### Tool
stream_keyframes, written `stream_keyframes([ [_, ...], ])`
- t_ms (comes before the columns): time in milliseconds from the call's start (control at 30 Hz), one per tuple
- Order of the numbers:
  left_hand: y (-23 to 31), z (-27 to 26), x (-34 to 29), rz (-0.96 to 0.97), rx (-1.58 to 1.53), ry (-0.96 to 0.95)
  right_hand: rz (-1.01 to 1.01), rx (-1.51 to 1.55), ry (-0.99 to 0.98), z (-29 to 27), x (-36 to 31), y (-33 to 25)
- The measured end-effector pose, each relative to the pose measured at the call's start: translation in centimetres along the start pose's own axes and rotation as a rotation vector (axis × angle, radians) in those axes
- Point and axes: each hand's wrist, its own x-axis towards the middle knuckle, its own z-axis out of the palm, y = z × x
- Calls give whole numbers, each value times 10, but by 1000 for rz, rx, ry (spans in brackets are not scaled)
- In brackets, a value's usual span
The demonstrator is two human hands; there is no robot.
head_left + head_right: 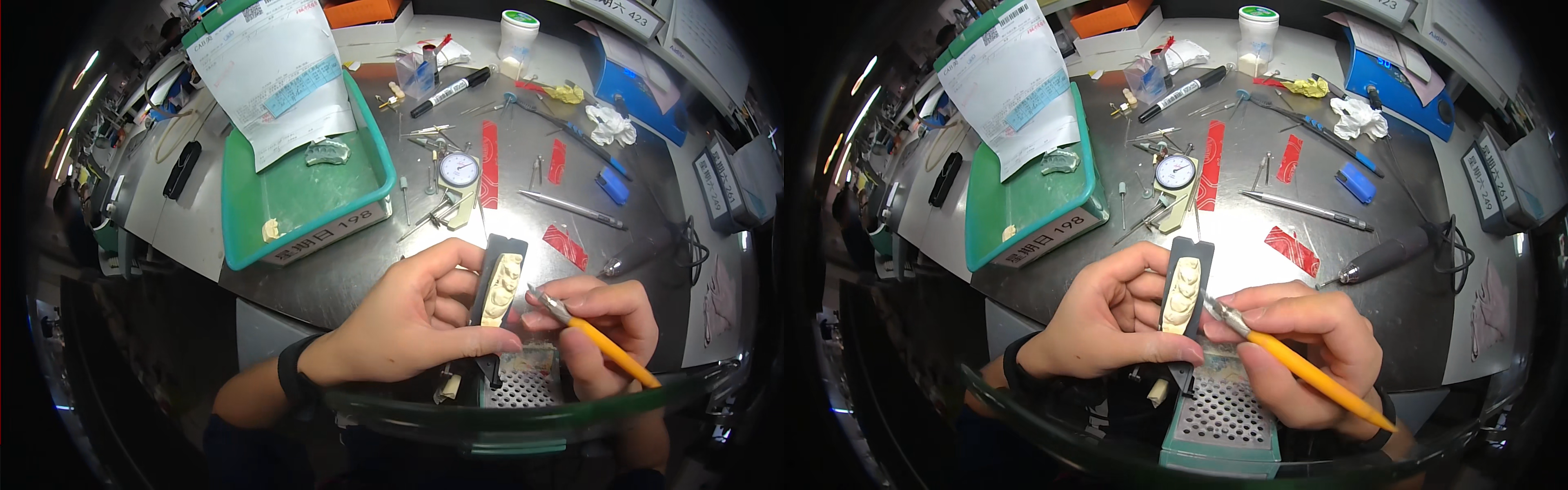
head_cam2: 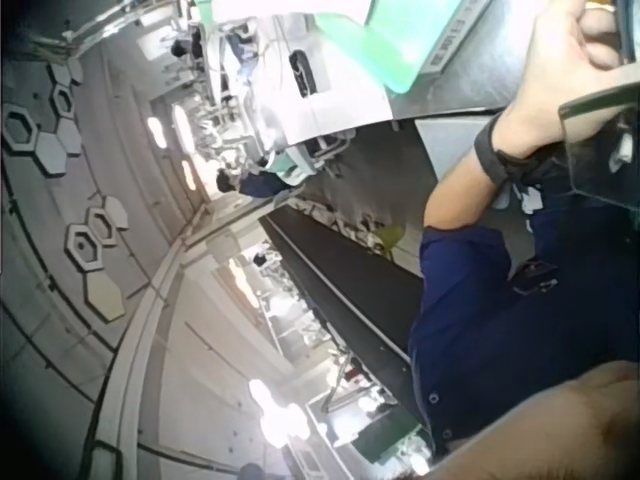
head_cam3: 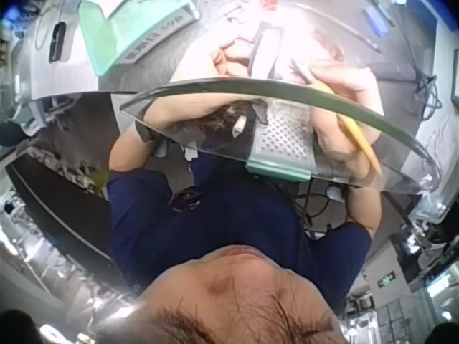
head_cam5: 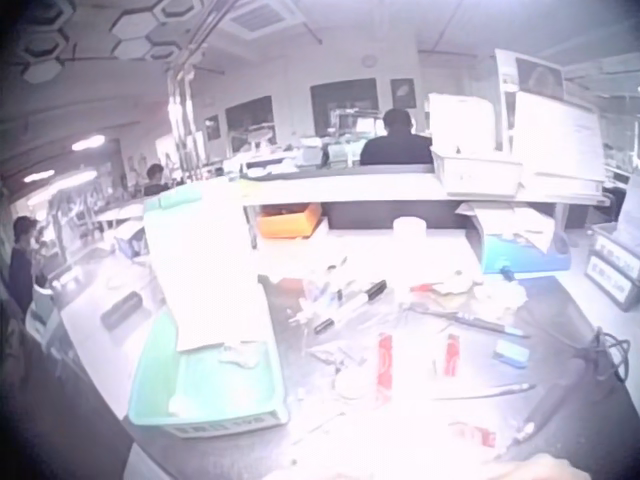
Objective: The recorder is crafting a dental prosthesis, involving measuring and shaping a tooth model.
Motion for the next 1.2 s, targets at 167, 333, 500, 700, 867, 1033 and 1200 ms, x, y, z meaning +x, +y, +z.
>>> stream_keyframes([
  [167,4,-4,0,-45,-24,-9,-118,-84,-30,4,18,-1],
  [333,0,-6,0,-27,-92,-74,-253,-289,-89,1,24,-5],
  [500,6,-6,-3,-68,-228,-84,-269,-348,-138,-2,26,-6],
  [700,0,-5,-5,-42,-275,-58,-202,-306,-201,-4,22,-8],
  [867,-2,-6,-5,-7,-283,-64,-216,-275,-137,1,20,-2],
  [1033,-5,-6,-5,16,-315,-70,-211,-269,-124,3,20,-1],
  [1200,-8,-5,-4,55,-306,-68,-196,-310,-194,0,18,-4],
])
